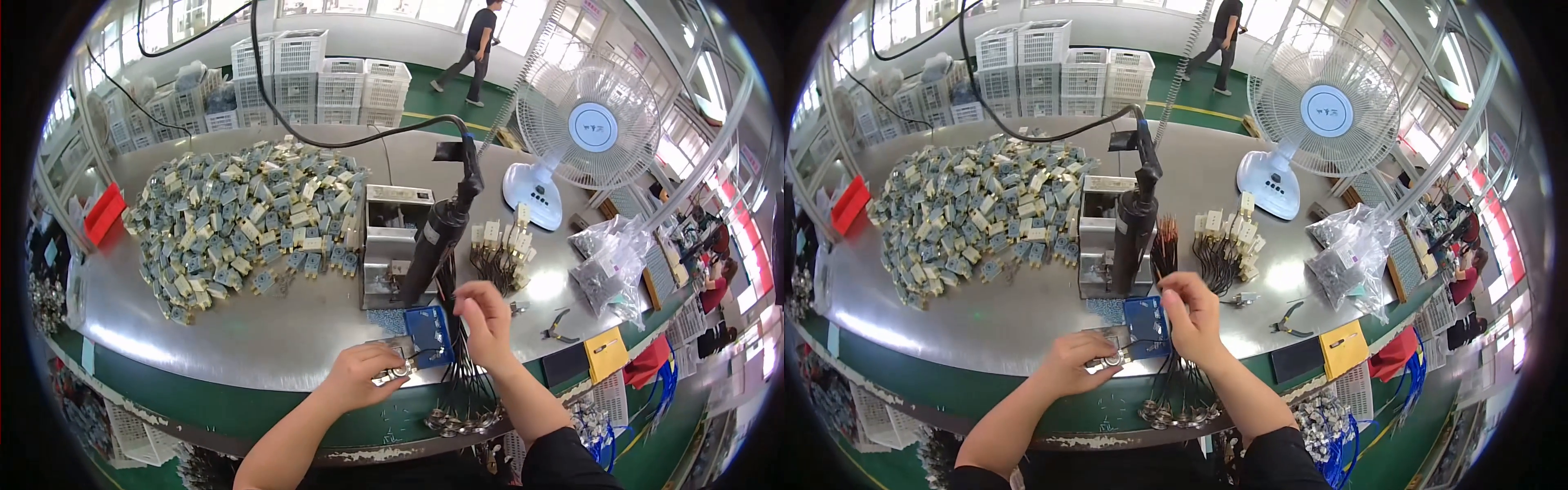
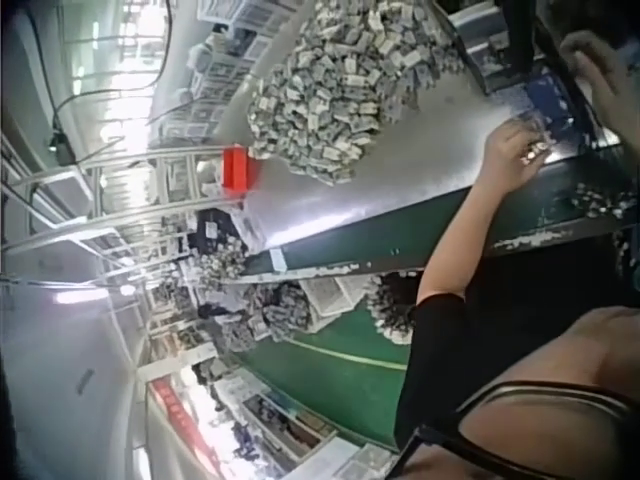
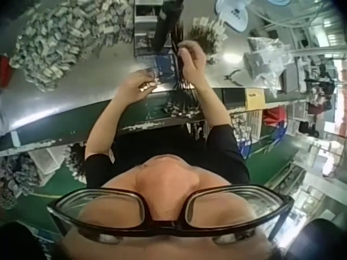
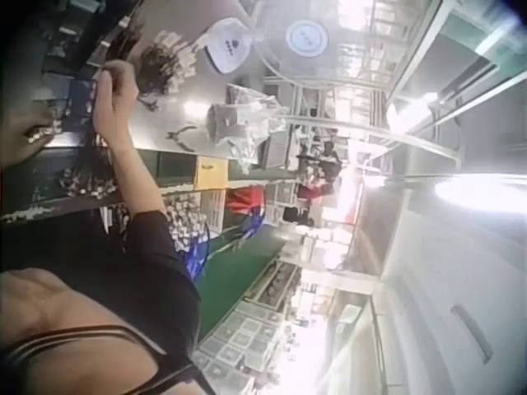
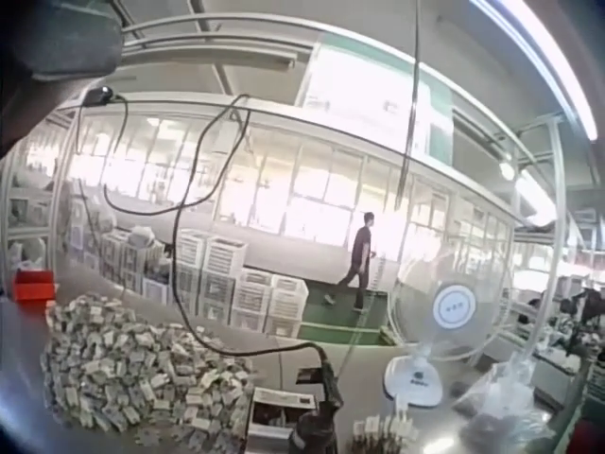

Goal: Assembling small electronic components and securing them with an electric screwdriver on a factory line.

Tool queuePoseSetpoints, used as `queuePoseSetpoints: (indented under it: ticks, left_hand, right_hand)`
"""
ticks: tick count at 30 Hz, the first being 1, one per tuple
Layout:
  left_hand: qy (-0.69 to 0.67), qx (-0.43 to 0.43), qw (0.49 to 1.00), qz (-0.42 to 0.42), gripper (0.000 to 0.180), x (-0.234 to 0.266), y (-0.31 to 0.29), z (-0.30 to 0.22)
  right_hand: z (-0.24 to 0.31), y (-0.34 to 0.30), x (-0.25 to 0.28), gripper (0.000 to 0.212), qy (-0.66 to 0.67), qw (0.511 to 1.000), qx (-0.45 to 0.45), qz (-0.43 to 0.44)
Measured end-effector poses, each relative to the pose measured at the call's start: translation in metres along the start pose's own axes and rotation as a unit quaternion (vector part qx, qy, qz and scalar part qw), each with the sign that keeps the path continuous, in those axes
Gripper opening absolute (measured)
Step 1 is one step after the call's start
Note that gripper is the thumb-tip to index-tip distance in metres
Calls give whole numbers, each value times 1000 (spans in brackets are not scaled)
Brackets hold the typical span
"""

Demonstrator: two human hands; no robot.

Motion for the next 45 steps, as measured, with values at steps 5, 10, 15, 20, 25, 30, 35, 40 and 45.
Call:
queuePoseSetpoints:
  ticks: [5, 10, 15, 20, 25, 30, 35, 40, 45]
  left_hand:
    - [-16, 8, 1000, 13, 27, 0, -2, 3]
    - [31, -36, 999, 0, 30, 0, -1, -6]
    - [94, -76, 988, -96, 36, 8, -3, -16]
    - [113, -73, 987, -88, 35, 8, -2, -18]
    - [132, 15, 989, -61, 36, 9, 3, -18]
    - [132, 57, 984, -100, 35, 5, -7, -9]
    - [43, 49, 998, -19, 36, -1, -3, -21]
    - [0, -80, 990, 116, 32, -27, -11, -26]
    - [-43, -55, 989, 127, 31, -36, -12, -31]
  right_hand:
    - [21, -12, -19, 32, -177, 932, 141, 284]
    - [22, -38, -31, 45, -236, 880, 163, 379]
    - [21, -46, -38, 43, -269, 888, 198, 316]
    - [15, -52, -40, 41, -302, 894, 212, 254]
    - [16, -43, -47, 38, -349, 878, 234, 229]
    - [6, -34, -47, 36, -272, 867, 340, 241]
    - [-1, 17, 28, 22, -301, 856, 419, -34]
    - [-28, 100, 77, 45, -513, 753, 349, -218]
    - [-35, 92, 85, 46, -501, 758, 328, -258]
Point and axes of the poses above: each hand's wrist, its own y-axis towards the middle knuckle, its own x-axis out of the back of the hand, z = x × y, the point moved 4 cm from there along y, towards the middle knuckle, and after that the axes turned 13 degrees about -z, right-handed, at the moved point
